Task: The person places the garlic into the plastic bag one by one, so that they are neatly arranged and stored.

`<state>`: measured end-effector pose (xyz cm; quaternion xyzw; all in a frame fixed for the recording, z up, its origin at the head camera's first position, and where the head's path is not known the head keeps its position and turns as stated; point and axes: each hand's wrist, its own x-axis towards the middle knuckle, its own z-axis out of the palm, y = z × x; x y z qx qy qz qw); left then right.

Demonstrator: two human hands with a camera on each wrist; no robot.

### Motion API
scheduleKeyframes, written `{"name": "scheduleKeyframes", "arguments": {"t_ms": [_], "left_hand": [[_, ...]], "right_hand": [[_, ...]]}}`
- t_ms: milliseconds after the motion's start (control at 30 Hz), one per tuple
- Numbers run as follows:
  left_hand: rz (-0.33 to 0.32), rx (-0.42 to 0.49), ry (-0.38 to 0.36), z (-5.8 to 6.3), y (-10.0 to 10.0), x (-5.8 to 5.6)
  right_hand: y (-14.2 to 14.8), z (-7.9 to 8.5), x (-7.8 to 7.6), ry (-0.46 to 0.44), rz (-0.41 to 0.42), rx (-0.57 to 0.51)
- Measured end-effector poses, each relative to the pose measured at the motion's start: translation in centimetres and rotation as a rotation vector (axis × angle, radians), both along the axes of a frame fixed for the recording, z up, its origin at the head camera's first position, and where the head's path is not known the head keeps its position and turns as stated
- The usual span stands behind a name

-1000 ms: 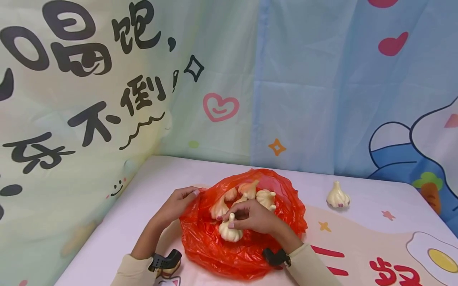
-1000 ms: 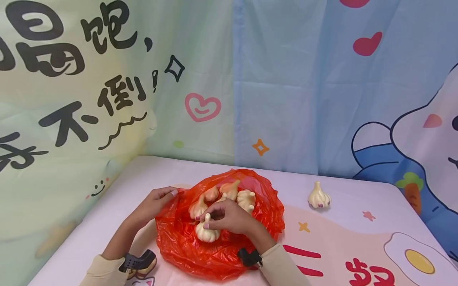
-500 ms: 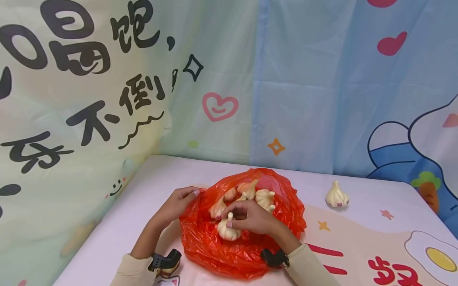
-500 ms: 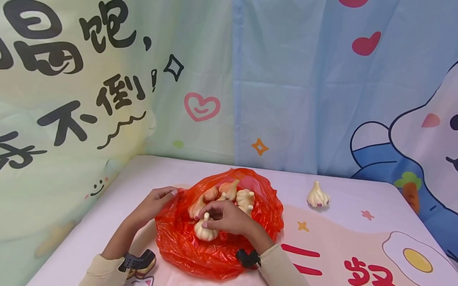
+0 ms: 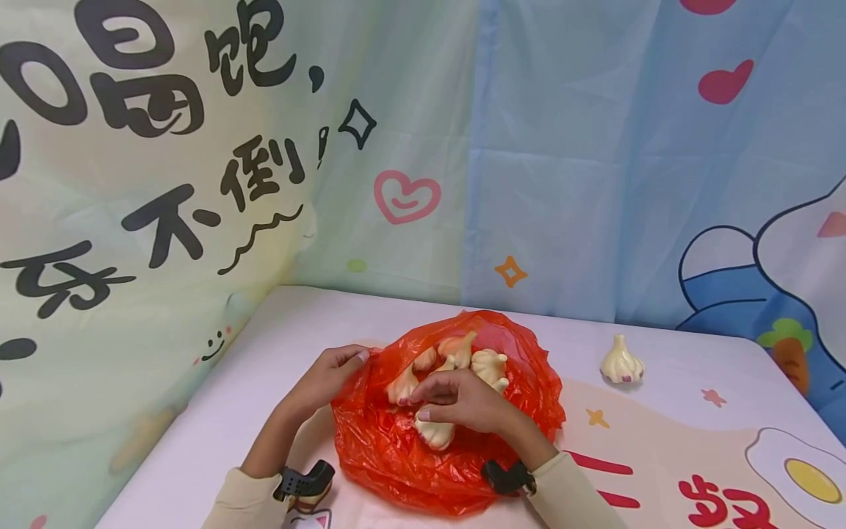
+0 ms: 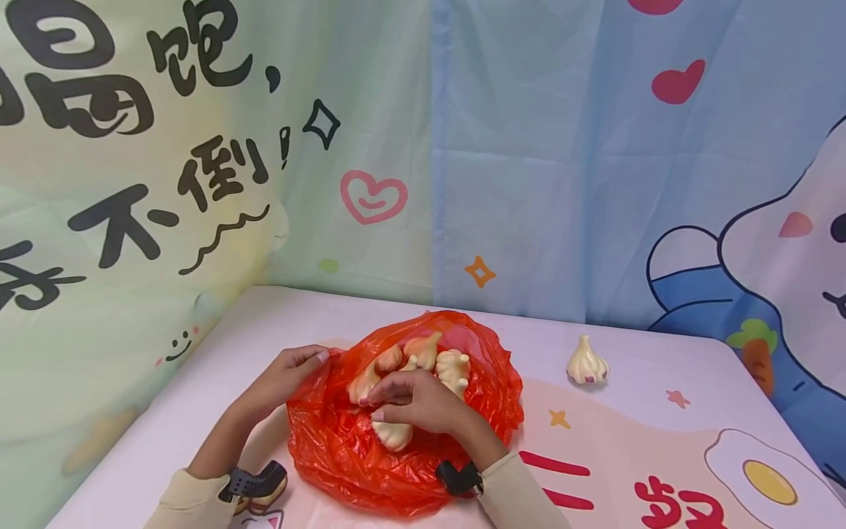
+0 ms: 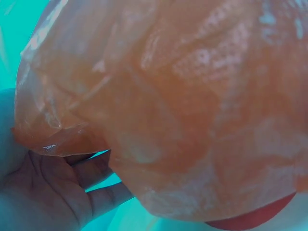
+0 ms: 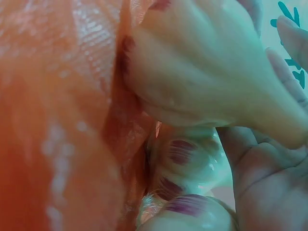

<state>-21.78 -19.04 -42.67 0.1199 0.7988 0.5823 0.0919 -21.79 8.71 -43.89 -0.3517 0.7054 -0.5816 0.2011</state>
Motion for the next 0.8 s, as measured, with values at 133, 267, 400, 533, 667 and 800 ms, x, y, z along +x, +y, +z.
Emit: {"name": "scheduleKeyframes", "arguments": {"t_ms": [133, 267, 400, 533, 667, 800], "left_hand": [[0.003, -0.008, -0.001, 0.1, 0.1, 0.0], [0.000, -0.002, 0.002, 0.2, 0.2, 0.0], [-0.006, 0.009, -0.004, 0.1, 0.4, 0.0], [0.004, 0.007, -0.010, 0.0, 0.4, 0.0], [0.008, 0.006, -0.014, 0.0, 0.5, 0.1], [0.019, -0.005, -0.012, -0.1, 0.4, 0.1]], "right_hand": [[0.1, 0.2, 0.0, 0.008, -0.002, -0.023], [0.3, 0.4, 0.1, 0.016, -0.027, -0.028], [0.8, 0.8, 0.3, 0.014, -0.079, -0.028], [1.3, 1.4, 0.3, 0.021, -0.119, -0.038], [2.2, 2.1, 0.1, 0.068, -0.140, -0.045], [3.4, 2.5, 0.2, 0.106, -0.155, -0.036]]}}
